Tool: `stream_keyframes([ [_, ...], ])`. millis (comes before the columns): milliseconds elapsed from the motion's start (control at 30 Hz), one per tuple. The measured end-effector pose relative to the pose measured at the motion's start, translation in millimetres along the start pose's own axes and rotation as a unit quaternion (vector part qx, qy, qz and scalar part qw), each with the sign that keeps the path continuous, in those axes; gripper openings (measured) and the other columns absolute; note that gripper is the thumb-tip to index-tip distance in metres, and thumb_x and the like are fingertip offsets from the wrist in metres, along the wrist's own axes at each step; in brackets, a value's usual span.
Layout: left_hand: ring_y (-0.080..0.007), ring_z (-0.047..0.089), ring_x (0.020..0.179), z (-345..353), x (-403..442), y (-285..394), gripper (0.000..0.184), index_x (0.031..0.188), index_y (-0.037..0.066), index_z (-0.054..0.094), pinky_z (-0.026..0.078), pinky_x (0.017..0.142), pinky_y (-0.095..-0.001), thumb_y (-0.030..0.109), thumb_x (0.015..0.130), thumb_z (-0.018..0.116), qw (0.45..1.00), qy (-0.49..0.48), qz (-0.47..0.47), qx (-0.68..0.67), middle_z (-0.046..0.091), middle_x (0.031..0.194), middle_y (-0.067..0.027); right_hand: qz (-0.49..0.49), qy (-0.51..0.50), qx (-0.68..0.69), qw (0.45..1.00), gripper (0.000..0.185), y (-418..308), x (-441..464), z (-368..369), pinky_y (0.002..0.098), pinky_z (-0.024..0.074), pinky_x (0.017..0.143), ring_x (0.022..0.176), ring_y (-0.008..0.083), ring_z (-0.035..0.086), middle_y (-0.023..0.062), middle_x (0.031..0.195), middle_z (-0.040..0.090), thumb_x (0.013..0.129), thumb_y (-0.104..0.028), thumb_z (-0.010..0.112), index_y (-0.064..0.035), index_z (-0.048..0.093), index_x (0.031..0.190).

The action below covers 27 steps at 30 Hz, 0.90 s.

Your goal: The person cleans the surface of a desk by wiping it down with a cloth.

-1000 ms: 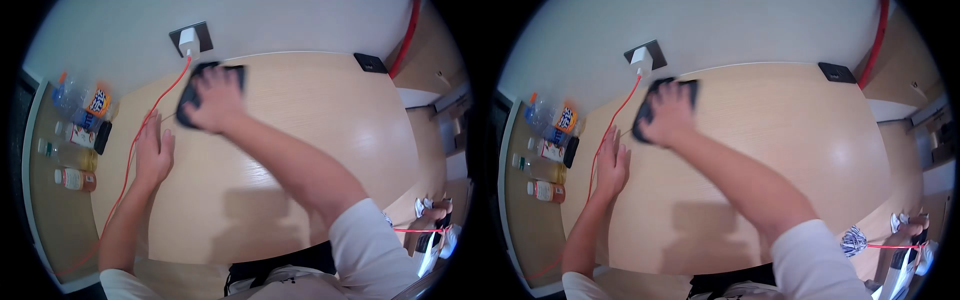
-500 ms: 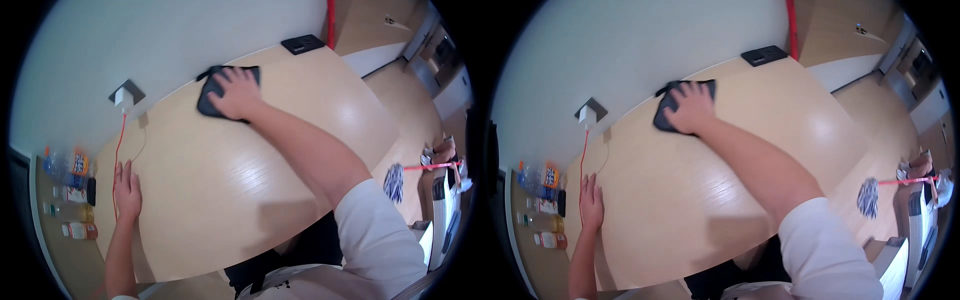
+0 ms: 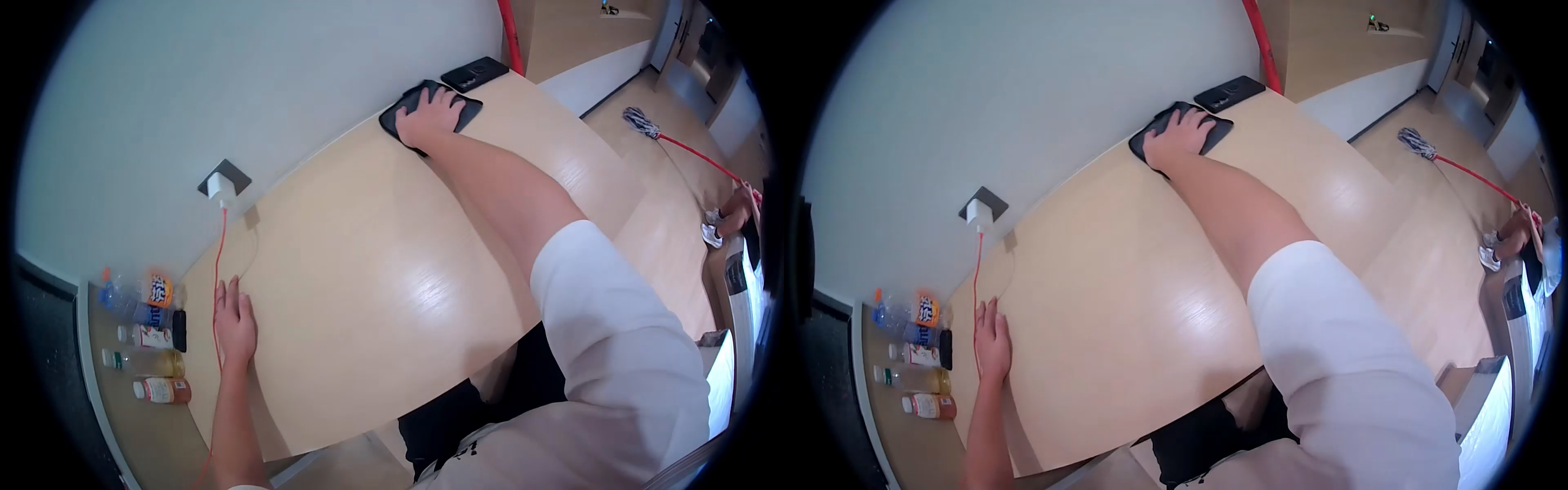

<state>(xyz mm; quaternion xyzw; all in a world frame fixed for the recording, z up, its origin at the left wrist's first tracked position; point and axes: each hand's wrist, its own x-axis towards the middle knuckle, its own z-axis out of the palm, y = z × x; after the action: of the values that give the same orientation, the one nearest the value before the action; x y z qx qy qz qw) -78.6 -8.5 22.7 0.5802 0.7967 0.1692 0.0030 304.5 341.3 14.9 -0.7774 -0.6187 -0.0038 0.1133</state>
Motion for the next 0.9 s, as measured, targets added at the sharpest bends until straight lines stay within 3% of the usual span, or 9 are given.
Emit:
stream_keyframes([
  [100,-0.0395,0.038,0.153,-0.3,-1.3,-0.9,0.049,0.155,0.015,0.054,0.033,0.123,-0.0451,0.034,0.109,0.048,1.0,0.003,-0.008,-0.004,0.041,0.164,-0.0247,0.018,0.003,0.012,1.0,0.083,9.1,-17.4,-6.1,0.0609,0.0144,0.125,0.157,0.0433,0.023,0.0215,0.171,0.029,0.101,-0.057,0.037,-0.0081,0.031,0.167],
  [200,-0.0397,0.038,0.153,-0.8,-0.5,3.3,0.05,0.156,0.017,0.053,0.033,0.124,-0.0453,0.036,0.11,0.048,1.0,0.001,-0.007,0.004,0.04,0.164,-0.0241,-0.066,-0.015,0.038,0.997,0.081,41.3,-49.5,-16.0,0.0568,0.0133,0.128,0.16,0.0403,0.02,0.0177,0.173,0.027,0.102,-0.06,0.039,-0.0135,0.032,0.167],
  [267,-0.0403,0.038,0.153,3.2,0.4,-4.0,0.051,0.156,0.018,0.052,0.033,0.124,-0.0454,0.038,0.11,0.047,1.0,0.004,-0.004,0.006,0.04,0.165,-0.0242,-0.15,-0.033,0.056,0.986,0.079,79.8,-61.6,-22.8,0.0547,0.0132,0.129,0.161,0.0391,0.019,0.0155,0.174,0.025,0.102,-0.061,0.039,-0.0169,0.033,0.167],
  [433,-0.0418,0.039,0.151,10.4,3.9,-12.7,0.053,0.157,0.018,0.051,0.034,0.123,-0.0454,0.041,0.109,0.047,0.999,0.009,0.019,0.023,0.041,0.164,-0.0259,-0.15,-0.018,-0.01,0.988,0.078,213.9,-56.4,-42.3,0.0531,0.0161,0.129,0.161,0.0362,0.023,0.0112,0.174,0.028,0.102,-0.067,0.039,-0.0231,0.036,0.166],
  [600,-0.0406,0.043,0.149,12.9,4.1,-14.0,0.056,0.154,0.019,0.054,0.038,0.121,-0.0467,0.045,0.105,0.051,0.999,0.027,-0.004,0.031,0.042,0.164,-0.0225,-0.182,-0.009,-0.041,0.982,0.073,310.7,-83.5,-58.6,0.0555,0.0174,0.129,0.159,0.038,0.025,0.0128,0.173,0.029,0.105,-0.062,0.043,-0.023,0.033,0.167],
  [700,-0.0375,0.045,0.148,12.7,3.8,-11.0,0.058,0.155,0.023,0.053,0.039,0.12,-0.047,0.05,0.103,0.052,0.999,0.031,-0.026,0.029,0.041,0.165,-0.0184,-0.21,-0.02,-0.063,0.975,0.073,295.0,-130.7,-62.8,0.0605,0.0183,0.127,0.158,0.0437,0.024,0.0168,0.173,0.027,0.105,-0.057,0.048,-0.0233,0.031,0.167],
  [733,-0.0374,0.045,0.148,12.4,4.2,-11.1,0.059,0.155,0.024,0.053,0.039,0.12,-0.0472,0.051,0.103,0.051,0.999,0.032,-0.031,0.031,0.041,0.166,-0.0185,-0.277,0.023,-0.037,0.96,0.071,285.6,-144.3,-46.5,0.0625,0.0213,0.125,0.156,0.0462,0.027,0.0198,0.169,0.033,0.103,-0.054,0.055,-0.0213,0.039,0.163],
  [800,-0.0373,0.045,0.148,13.1,4.4,-6.9,0.059,0.156,0.025,0.053,0.039,0.12,-0.0475,0.053,0.103,0.05,0.999,0.031,-0.029,0.034,0.04,0.166,-0.0186,-0.396,0.041,0.049,0.916,0.068,222.8,-200.5,-61.8,0.0611,0.0243,0.124,0.151,0.0447,0.037,0.0202,0.16,0.046,0.094,-0.051,0.066,-0.0167,0.054,0.152],
  [900,-0.0374,0.045,0.149,11.1,3.5,-2.8,0.058,0.156,0.025,0.053,0.039,0.12,-0.0473,0.052,0.105,0.048,0.998,0.025,-0.035,0.05,0.041,0.166,-0.0188,-0.523,-0.019,0.161,0.837,0.063,141.3,-268.4,-69.1,0.0567,0.0195,0.129,0.155,0.0379,0.034,0.0153,0.162,0.046,0.095,-0.052,0.063,-0.0177,0.059,0.149],
])
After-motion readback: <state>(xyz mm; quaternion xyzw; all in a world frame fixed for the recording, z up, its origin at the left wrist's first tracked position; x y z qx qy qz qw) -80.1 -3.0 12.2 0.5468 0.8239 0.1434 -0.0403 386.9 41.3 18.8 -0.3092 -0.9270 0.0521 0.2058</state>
